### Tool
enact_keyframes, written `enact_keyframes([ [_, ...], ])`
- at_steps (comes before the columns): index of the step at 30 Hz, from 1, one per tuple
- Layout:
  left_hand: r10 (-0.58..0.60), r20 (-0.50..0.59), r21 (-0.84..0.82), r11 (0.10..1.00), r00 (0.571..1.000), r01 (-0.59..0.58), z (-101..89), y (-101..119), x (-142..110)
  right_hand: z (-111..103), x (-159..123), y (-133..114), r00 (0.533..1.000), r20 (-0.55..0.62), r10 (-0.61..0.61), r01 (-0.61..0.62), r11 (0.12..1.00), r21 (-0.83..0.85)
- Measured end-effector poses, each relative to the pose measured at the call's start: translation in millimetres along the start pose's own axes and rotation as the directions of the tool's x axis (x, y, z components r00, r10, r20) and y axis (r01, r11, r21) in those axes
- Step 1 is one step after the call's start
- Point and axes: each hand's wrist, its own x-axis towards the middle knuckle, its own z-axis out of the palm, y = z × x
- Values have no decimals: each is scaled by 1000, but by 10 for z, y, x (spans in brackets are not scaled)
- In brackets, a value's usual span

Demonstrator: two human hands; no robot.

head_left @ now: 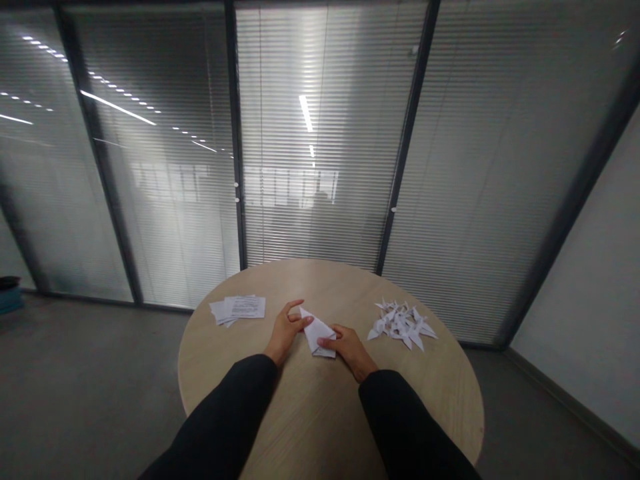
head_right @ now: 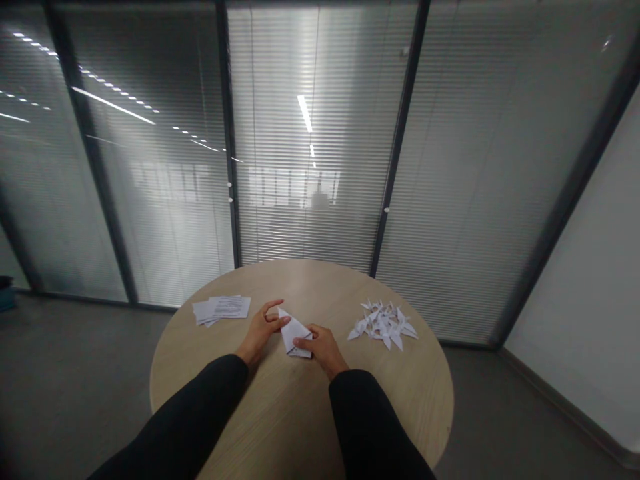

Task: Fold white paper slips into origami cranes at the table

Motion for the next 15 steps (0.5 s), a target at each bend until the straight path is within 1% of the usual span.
enact_keyframes([
  [3,2,1,21,1000,1000,-2,-1,-12,15,29,-10,1,999,50,17,-13,998,-64],
  [5,16,3,56,998,1000,-17,-7,-22,27,32,-10,4,995,98,14,-7,998,-68],
  [8,52,30,130,990,998,-56,-18,-28,35,21,-13,8,980,199,19,-14,1000,-24],
  [10,70,53,163,984,996,-77,-22,-24,32,16,-15,15,969,246,14,-28,998,55],
  [13,81,76,177,980,994,-93,-19,-19,21,23,-11,31,967,256,-5,-36,987,154],
  [15,87,84,190,977,993,-101,-10,-15,8,34,-4,41,970,243,10,-39,993,115],
])
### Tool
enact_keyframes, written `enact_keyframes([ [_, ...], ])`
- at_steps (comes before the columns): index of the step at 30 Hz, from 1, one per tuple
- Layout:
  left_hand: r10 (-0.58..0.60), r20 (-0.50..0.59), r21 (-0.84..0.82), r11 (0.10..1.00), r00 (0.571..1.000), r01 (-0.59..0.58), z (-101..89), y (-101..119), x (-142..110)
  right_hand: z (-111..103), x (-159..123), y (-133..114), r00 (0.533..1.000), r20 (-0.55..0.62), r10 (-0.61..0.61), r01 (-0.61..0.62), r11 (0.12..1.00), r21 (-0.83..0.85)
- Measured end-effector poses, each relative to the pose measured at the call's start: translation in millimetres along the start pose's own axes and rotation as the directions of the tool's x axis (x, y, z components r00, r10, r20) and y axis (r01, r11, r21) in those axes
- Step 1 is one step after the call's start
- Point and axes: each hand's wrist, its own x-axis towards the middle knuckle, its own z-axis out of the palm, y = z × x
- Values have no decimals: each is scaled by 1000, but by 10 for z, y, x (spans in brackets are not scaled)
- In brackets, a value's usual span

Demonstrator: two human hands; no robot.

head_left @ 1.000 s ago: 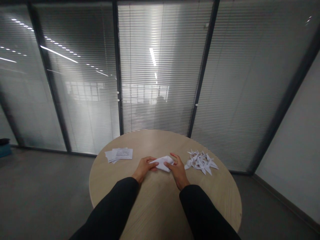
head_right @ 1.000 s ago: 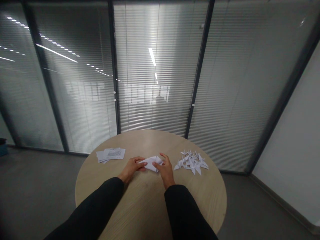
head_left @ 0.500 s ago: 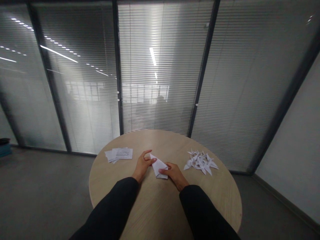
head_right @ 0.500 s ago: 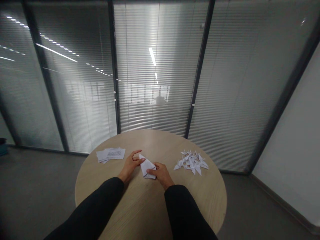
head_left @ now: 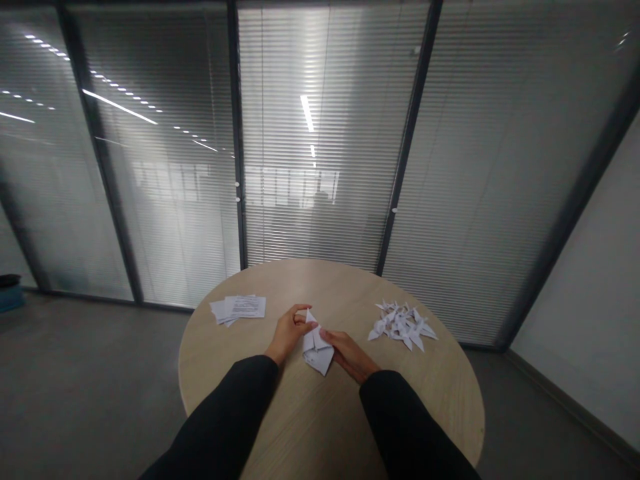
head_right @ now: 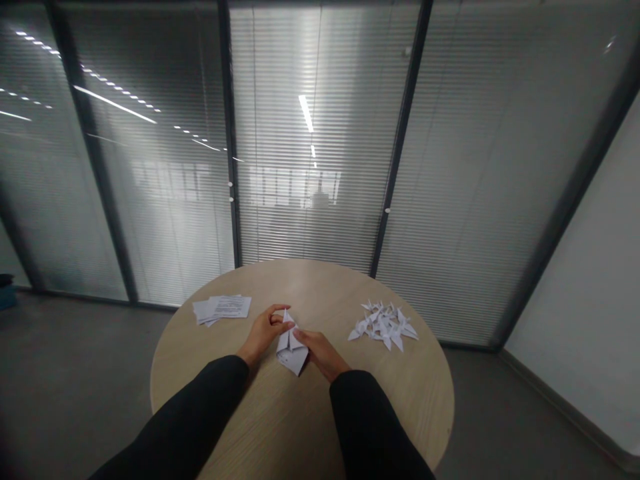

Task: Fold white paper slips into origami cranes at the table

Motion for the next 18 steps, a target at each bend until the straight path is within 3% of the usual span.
enact_keyframes([
  [7,73,33,130,989,997,-76,66,34,-61,10,34,24,995,-94,41,-59,979,-197],
  [18,-94,-5,-91,991,996,93,91,-6,-4,12,27,36,992,-125,23,-53,968,-245],
])
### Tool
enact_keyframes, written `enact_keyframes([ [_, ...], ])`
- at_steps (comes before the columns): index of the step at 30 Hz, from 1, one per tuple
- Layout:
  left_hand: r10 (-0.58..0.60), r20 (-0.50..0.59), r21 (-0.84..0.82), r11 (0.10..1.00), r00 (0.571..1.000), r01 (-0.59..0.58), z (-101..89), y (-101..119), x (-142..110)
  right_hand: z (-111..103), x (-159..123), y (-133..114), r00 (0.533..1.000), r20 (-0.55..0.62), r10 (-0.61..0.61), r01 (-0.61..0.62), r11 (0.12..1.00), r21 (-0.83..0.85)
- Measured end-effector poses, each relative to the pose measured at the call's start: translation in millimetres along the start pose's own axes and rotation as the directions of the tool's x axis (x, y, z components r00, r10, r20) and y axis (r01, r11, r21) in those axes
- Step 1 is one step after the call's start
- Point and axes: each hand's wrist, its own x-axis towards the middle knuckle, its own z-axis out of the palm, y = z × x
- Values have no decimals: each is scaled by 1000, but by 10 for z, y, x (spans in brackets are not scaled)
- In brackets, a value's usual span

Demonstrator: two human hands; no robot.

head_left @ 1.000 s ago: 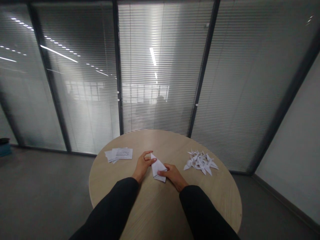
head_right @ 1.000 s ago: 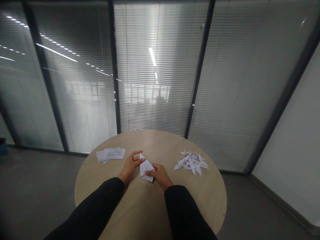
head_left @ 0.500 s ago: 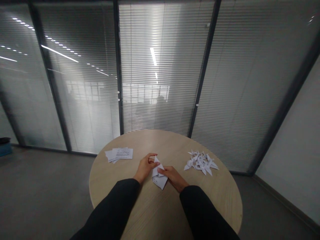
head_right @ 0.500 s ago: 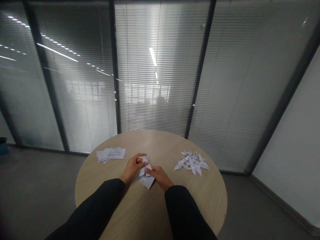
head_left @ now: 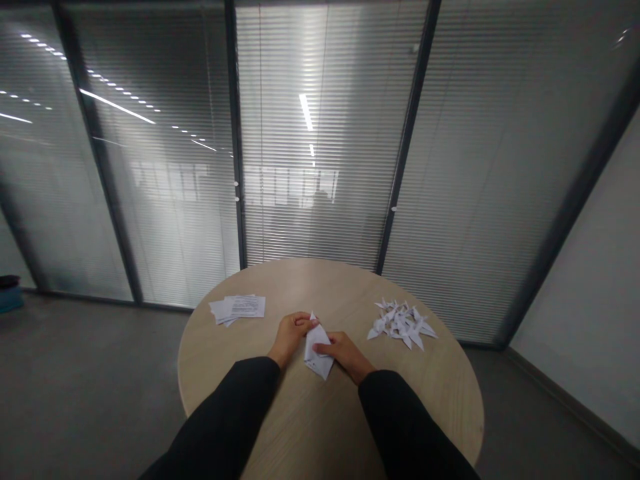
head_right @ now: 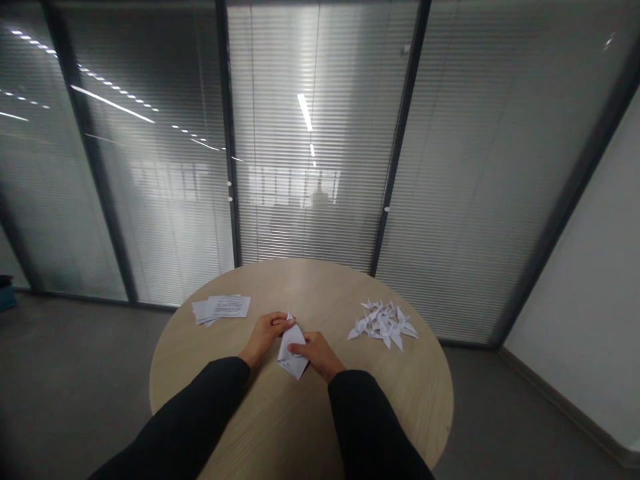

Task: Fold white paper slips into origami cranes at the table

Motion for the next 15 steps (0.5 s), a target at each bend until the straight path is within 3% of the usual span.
enact_keyframes([
  [15,-25,37,-49,998,999,26,6,-24,-47,2,-1,-5,1000,-25,-3,3,1000,-21],
])
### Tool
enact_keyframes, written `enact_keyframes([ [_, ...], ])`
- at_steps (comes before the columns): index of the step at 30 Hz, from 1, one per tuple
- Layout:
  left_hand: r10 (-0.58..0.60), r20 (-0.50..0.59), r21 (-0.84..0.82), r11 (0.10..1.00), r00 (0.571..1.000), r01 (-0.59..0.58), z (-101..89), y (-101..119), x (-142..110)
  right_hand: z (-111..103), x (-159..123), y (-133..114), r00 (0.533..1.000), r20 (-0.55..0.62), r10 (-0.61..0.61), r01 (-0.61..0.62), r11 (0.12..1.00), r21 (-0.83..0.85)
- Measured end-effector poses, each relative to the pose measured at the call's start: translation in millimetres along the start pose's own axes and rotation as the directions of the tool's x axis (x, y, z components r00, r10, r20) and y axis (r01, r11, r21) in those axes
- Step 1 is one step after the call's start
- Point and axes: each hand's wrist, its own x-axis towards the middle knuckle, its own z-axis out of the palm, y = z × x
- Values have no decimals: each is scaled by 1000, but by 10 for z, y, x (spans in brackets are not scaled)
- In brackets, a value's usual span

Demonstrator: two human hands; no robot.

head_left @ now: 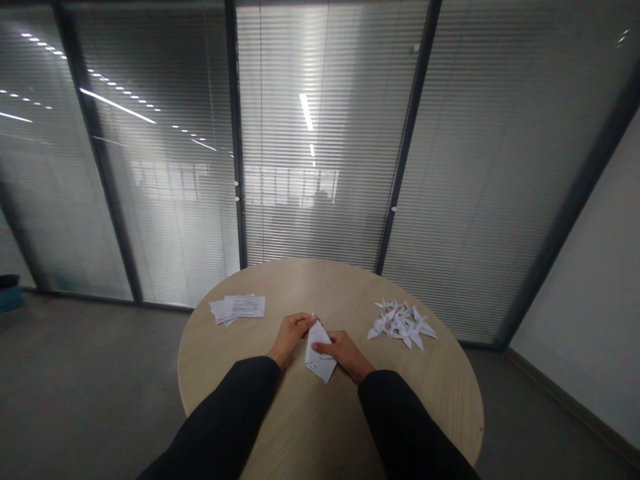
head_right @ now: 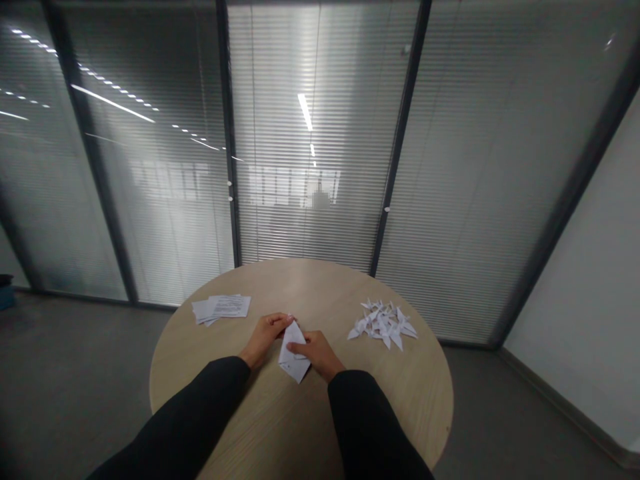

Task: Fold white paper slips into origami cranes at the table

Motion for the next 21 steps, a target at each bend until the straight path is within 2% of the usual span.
enact_keyframes([
  [5,-1,27,-29,1000,1000,2,14,12,-8,-16,-8,-18,1000,7,-17,17,999,-37],
  [9,-37,5,-73,997,999,37,17,21,-16,-24,7,10,999,11,-30,31,998,-59],
  [21,-138,-6,-196,971,990,134,15,73,-48,-2,-11,5,998,62,-11,13,1000,-24],
])
